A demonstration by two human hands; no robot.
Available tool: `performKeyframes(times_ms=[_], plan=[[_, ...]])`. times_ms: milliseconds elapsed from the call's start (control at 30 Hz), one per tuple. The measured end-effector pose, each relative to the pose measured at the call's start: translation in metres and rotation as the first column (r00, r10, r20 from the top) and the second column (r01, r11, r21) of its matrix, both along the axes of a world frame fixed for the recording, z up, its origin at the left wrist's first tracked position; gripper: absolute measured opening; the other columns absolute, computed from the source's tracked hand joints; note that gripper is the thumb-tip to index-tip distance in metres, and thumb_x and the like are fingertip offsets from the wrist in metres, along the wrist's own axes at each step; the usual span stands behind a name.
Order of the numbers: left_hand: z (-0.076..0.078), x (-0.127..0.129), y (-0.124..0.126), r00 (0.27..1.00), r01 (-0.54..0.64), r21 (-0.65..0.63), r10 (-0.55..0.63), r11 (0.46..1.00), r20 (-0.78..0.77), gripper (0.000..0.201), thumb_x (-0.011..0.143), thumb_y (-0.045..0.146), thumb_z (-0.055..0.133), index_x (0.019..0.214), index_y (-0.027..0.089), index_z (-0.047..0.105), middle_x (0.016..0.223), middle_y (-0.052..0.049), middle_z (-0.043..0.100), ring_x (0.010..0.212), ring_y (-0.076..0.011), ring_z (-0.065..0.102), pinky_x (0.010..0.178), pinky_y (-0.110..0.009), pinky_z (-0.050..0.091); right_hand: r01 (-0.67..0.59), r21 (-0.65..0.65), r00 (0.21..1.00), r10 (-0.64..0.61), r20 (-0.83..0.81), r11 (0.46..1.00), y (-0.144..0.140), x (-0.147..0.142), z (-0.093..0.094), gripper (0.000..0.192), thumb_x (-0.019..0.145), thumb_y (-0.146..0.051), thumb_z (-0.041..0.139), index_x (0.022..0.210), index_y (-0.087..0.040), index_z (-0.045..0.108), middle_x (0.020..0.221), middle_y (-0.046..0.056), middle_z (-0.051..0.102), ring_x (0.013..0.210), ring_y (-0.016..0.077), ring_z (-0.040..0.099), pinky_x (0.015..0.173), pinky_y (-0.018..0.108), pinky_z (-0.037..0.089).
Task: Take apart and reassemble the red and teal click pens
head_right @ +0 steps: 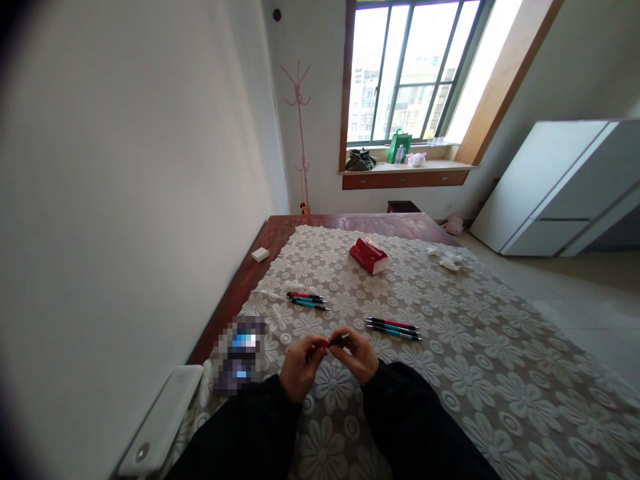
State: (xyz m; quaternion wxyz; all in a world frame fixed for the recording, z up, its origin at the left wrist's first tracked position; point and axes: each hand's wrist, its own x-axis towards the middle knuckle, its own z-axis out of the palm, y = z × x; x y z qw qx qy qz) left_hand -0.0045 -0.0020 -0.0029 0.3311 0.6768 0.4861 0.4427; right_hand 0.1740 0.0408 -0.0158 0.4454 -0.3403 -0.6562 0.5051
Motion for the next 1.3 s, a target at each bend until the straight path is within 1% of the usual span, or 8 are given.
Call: performKeyframes(times_ms=[333,633,700,767,867,1033,1200,1300], plan=[[0.005,-0.001,-0.001,0.994,0.064,0.070,-0.058,0.995,-0.087,0.016,0.093,0.023,0.051,0.103,0.022,0.064,0.094,-0.004,0.071,0.081,-0.0156,0.065,0.072,-0.025,0.049,0.018,0.081,0.995,-0.026,0.098,0.997,0.000,0.001,0.008,0.028,0.080,-0.043,0.069,0.077,-0.017,0.061,0.073,0.002,0.057,0.066,0.0153,0.055,0.058,0.026,0.046],[0.002,0.001,-0.002,0.983,0.108,0.101,-0.091,0.989,-0.159,0.014,0.093,0.025,0.052,0.099,0.021,0.064,0.089,-0.004,0.070,0.078,-0.0155,0.064,0.070,-0.024,0.047,0.052,0.256,0.939,-0.135,0.316,0.965,0.003,0.001,-0.006,0.058,0.083,-0.056,0.058,0.047,-0.018,0.033,0.047,-0.006,0.026,0.046,0.0078,0.027,0.047,0.025,0.023],[0.003,0.002,-0.002,0.989,0.091,0.075,-0.082,0.993,-0.121,0.016,0.094,0.027,0.051,0.101,0.021,0.063,0.089,-0.004,0.070,0.079,-0.0158,0.064,0.070,-0.024,0.047,0.052,0.261,0.945,-0.132,0.300,0.964,0.000,0.001,-0.002,0.051,0.081,-0.057,0.059,0.052,-0.018,0.043,0.048,-0.006,0.032,0.046,0.0086,0.031,0.047,0.024,0.026],[0.005,0.002,-0.002,0.996,0.065,0.040,-0.062,0.997,-0.066,0.017,0.095,0.027,0.048,0.103,0.021,0.062,0.090,-0.004,0.070,0.080,-0.0160,0.064,0.072,-0.025,0.048,0.061,0.236,0.964,-0.119,0.239,0.970,-0.004,0.002,0.005,0.036,0.082,-0.053,0.060,0.078,-0.017,0.059,0.061,-0.002,0.050,0.052,0.0110,0.043,0.051,0.024,0.036],[0.007,0.001,-0.002,0.999,0.049,-0.001,-0.049,0.999,0.012,0.021,0.097,0.029,0.044,0.104,0.019,0.061,0.086,-0.004,0.069,0.078,-0.0159,0.065,0.072,-0.026,0.049,0.051,0.177,0.987,-0.077,0.144,0.983,-0.006,0.003,0.012,0.034,0.087,-0.044,0.057,0.110,-0.018,0.059,0.087,0.006,0.063,0.068,0.0164,0.058,0.064,0.028,0.047],[0.008,0.001,-0.002,0.998,0.069,0.003,-0.069,0.998,0.007,0.020,0.094,0.030,0.049,0.103,0.020,0.064,0.090,-0.005,0.070,0.080,-0.0165,0.065,0.071,-0.025,0.049,0.143,0.207,0.969,-0.179,0.169,0.968,-0.003,0.002,0.009,0.027,0.083,-0.041,0.064,0.069,-0.019,0.058,0.059,0.000,0.055,0.055,0.0142,0.051,0.054,0.026,0.043],[0.009,0.003,-0.002,0.995,0.058,-0.037,-0.055,0.998,0.080,0.022,0.096,0.030,0.045,0.102,0.019,0.063,0.081,-0.003,0.069,0.072,-0.0142,0.064,0.068,-0.024,0.048,0.060,0.152,0.987,-0.082,0.141,0.987,-0.002,0.003,0.006,0.026,0.086,-0.041,0.060,0.099,-0.018,0.063,0.083,0.005,0.065,0.067,0.0165,0.059,0.064,0.028,0.049],[0.009,0.003,-0.001,0.996,0.071,-0.034,-0.068,0.997,0.066,0.021,0.095,0.031,0.048,0.102,0.018,0.063,0.080,-0.003,0.069,0.070,-0.0138,0.063,0.067,-0.023,0.047,0.120,0.143,0.978,-0.142,0.153,0.982,-0.003,0.002,0.006,0.028,0.085,-0.045,0.062,0.078,-0.018,0.063,0.065,0.002,0.061,0.059,0.0154,0.056,0.059,0.027,0.047]])
